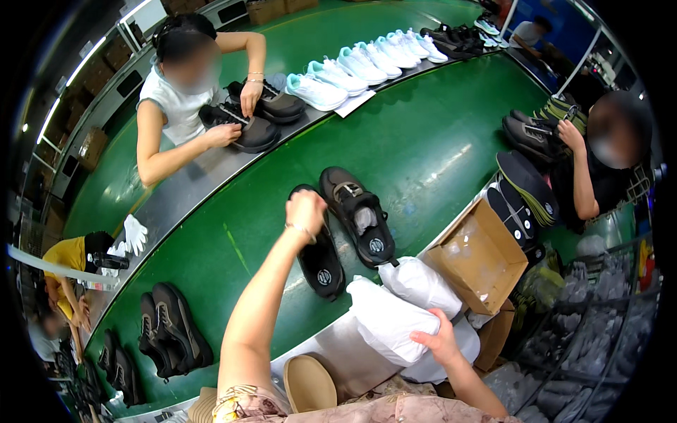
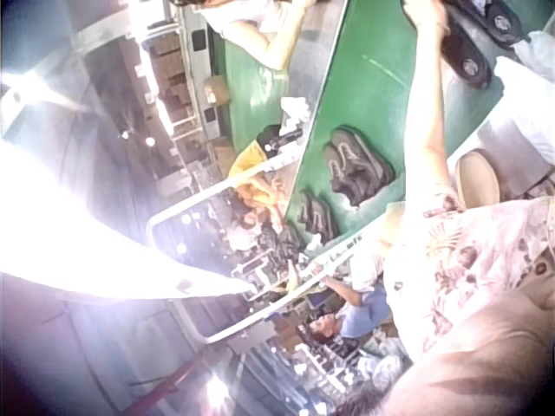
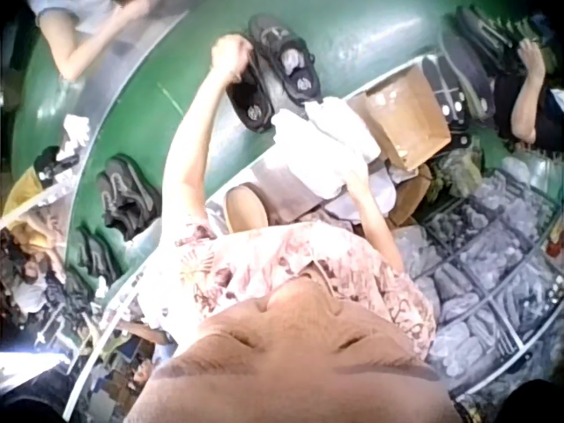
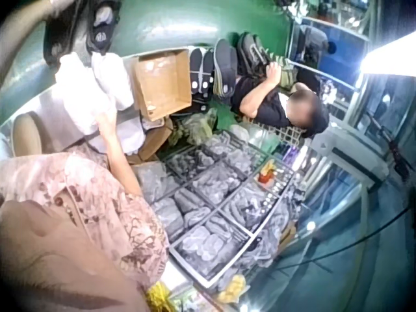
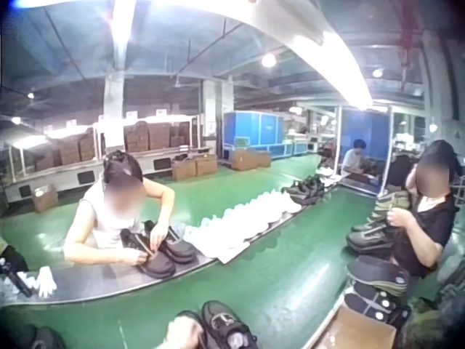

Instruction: The person wraps individual shoes in white paper and places them into pairs before adding a cardboard insert.

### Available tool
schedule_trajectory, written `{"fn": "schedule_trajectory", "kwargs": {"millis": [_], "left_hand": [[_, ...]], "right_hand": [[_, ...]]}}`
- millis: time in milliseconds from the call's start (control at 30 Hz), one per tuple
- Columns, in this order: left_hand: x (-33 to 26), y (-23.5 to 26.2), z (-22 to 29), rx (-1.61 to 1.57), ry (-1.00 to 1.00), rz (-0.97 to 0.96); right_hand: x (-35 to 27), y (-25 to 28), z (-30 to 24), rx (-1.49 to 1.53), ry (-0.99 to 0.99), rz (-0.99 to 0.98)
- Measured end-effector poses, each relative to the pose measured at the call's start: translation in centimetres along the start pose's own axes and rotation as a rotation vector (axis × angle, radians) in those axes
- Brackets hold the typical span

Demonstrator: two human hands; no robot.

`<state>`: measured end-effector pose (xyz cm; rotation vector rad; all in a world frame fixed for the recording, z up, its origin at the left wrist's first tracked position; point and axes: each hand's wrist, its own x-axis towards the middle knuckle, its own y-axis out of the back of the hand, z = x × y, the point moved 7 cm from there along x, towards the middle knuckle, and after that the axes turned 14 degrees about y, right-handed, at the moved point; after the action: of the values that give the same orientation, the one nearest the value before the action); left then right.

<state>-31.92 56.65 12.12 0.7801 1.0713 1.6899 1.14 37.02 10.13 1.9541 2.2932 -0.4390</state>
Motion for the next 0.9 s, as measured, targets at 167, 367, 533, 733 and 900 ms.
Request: {"fn": "schedule_trajectory", "kwargs": {"millis": [167, 367, 533, 733, 900], "left_hand": [[0.3, -4.8, -11.3, -0.226, 0.586, -0.112], [-4.7, 1.9, -6.9, -0.428, 0.053, 0.136], [-8.1, -0.7, -6.0, -0.135, -0.182, -0.047], [-5.9, -1.1, -6.7, -0.206, -0.015, -0.154], [-5.7, -0.3, -6.1, -0.227, 0.07, -0.193]], "right_hand": [[1.0, -3.7, -0.8, -0.026, 0.045, -0.017], [5.8, -7.8, -2.3, -0.251, 0.116, -0.044], [8.0, -11.5, -3.8, -0.653, 0.209, -0.118], [11.0, -18.5, -3.7, -1.135, 0.441, -0.239], [14.3, -23.5, 1.2, -1.261, 0.717, -0.201]]}}
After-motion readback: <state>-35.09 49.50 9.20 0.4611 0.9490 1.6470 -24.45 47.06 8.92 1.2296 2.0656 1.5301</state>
